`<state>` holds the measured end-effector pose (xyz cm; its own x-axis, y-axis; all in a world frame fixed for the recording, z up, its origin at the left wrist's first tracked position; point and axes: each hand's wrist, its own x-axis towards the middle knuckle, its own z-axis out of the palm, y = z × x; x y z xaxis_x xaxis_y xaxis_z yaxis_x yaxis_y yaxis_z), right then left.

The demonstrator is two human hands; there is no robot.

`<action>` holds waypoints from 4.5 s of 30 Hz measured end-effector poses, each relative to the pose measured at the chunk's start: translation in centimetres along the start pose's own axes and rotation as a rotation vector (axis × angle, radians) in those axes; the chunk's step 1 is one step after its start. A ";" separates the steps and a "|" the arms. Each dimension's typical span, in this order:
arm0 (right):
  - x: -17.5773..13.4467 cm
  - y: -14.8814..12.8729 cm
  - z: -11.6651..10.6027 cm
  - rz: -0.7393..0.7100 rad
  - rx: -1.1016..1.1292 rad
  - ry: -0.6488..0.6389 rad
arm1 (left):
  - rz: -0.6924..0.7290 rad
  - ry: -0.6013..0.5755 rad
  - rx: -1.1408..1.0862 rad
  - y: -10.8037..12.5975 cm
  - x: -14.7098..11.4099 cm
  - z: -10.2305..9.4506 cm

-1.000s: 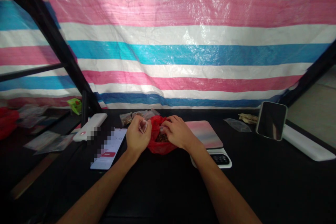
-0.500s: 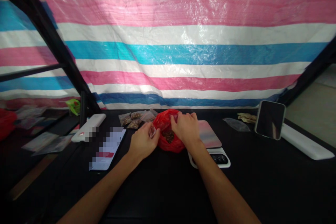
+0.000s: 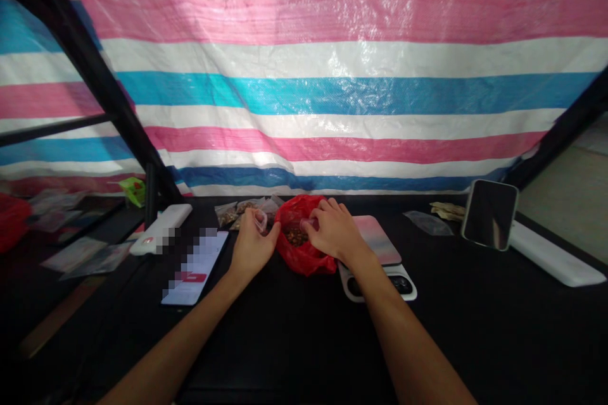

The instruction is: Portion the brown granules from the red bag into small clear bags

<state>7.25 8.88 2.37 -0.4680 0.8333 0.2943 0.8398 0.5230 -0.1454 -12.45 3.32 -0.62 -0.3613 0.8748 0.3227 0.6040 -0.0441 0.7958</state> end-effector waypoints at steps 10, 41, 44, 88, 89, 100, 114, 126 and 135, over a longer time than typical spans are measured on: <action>-0.3 0.9 0.3 -0.116 0.171 -0.099 | 0.138 -0.245 0.064 -0.5 -1.2 0.6; -0.1 0.3 2.8 -0.103 0.579 -0.115 | -0.094 -0.276 -0.693 -1.9 0.5 2.4; 0.0 0.4 3.3 -0.099 0.654 -0.134 | -0.075 -0.353 -0.709 -1.6 0.3 1.9; -0.3 -3.9 0.6 -0.330 0.623 0.167 | 0.210 -0.233 -0.103 -1.5 0.1 0.8; -0.3 -3.8 0.6 -0.313 0.621 0.176 | 0.202 -0.225 -0.107 -1.6 0.2 0.9; 0.1 -2.3 0.7 -0.171 0.674 0.158 | 0.319 -0.121 -0.036 -1.9 0.6 0.7; 0.1 -2.6 0.3 -0.400 0.562 0.352 | 0.203 -0.241 -0.459 -2.1 0.5 1.8; 0.0 -1.2 -0.3 -0.048 0.407 0.392 | 0.207 -0.101 -0.359 -1.5 0.6 1.0; -0.1 3.0 -1.9 0.063 0.364 -0.070 | 0.241 -0.197 -0.106 -1.5 -0.4 0.8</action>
<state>10.39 10.01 3.66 -0.4469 0.8695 0.2103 0.7205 0.4892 -0.4915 -12.59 3.39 -2.35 -0.0666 0.9090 0.4115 0.5747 -0.3022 0.7606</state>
